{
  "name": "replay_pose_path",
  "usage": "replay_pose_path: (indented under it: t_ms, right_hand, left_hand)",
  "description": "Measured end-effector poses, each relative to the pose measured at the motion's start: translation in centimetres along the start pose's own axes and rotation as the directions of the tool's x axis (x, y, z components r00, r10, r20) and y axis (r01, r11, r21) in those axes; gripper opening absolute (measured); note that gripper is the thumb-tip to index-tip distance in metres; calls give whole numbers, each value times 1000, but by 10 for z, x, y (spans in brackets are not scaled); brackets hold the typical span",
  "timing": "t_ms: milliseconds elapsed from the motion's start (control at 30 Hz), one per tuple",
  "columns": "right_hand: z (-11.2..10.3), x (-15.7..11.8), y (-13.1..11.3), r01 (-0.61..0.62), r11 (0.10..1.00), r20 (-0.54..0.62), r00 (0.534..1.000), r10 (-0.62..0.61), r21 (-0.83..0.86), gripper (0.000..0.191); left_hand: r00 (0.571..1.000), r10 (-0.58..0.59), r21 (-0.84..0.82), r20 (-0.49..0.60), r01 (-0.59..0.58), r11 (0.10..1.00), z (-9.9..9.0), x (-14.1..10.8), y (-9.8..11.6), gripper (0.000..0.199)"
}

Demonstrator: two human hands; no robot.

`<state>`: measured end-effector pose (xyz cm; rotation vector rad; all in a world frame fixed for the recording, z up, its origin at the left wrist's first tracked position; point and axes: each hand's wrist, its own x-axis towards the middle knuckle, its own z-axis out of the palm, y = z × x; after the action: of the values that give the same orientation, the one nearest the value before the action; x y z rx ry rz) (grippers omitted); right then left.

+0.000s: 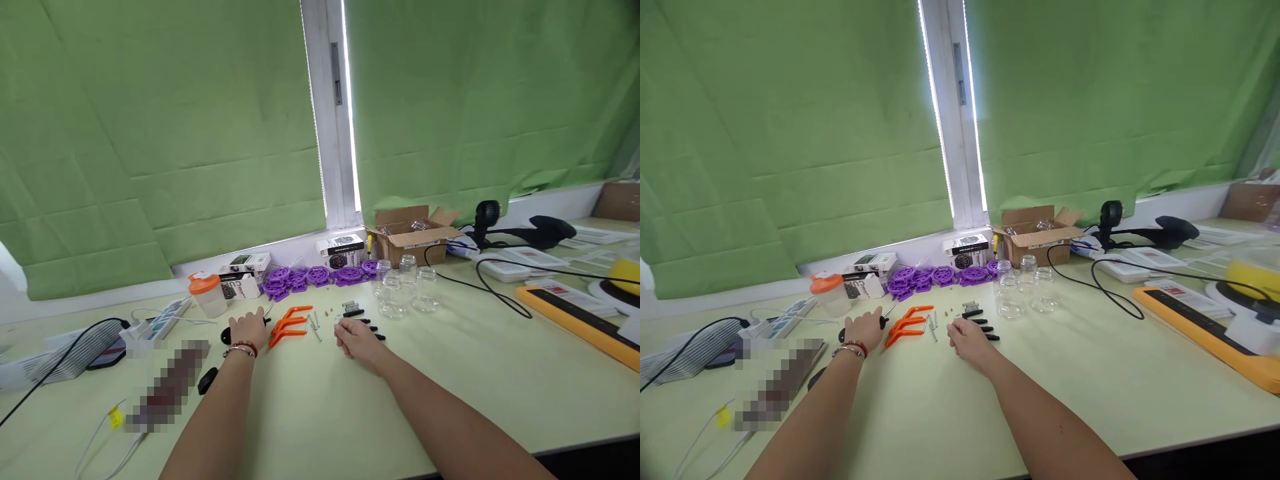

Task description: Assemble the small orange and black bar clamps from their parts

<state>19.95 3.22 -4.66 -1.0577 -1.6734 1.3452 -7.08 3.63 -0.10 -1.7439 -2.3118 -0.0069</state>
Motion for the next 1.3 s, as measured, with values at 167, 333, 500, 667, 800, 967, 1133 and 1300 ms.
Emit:
replay_pose_path:
  t_ms: [167, 333, 500, 667, 800, 967, 1133, 1300]
  right_hand:
    - [-2, 2, 2, 4, 999, 4, 1000, -4, -46, 28]
    - [-3, 2, 3, 14, 998, -7, 1000, -15, -54, 29]
    - [-3, 1, 2, -4, 999, -9, 1000, 4, -50, 28]
    - [-3, 0, 1, -1, 999, -20, 1000, 0, -51, 29]
    - [-6, 2, 1, 4, 997, -52, 999, -8, -82, 28]
    - [-17, 17, -1, 29, 950, -155, 985, -81, -309, 19]
    - [-24, 49, -9, 50, 785, -127, 979, -161, -617, 24]
    - [-26, 85, -11, 20, 578, -52, 993, -107, -816, 28]
  left_hand:
    - [999, 43, 2, -11, -43, 999, 4, 4, -1, 24]
    - [997, 45, 5, -57, -45, 999, 3, 1, 2, 22]
    - [994, 39, -3, -106, -39, 999, 1, -4, 3, 20]
    - [969, -19, -175, -246, -26, 984, -6, -11, 5, 19]
    - [958, -125, -678, -257, -87, 730, -15, -22, 18, 21]
    - [997, -58, -980, 59, 47, -195, -16, -46, 43, 28]
    - [973, 110, -838, 205, 232, -494, -7, -59, 48, 37]
    - [969, 154, -764, 192, 246, -597, -10, -59, 45, 41]
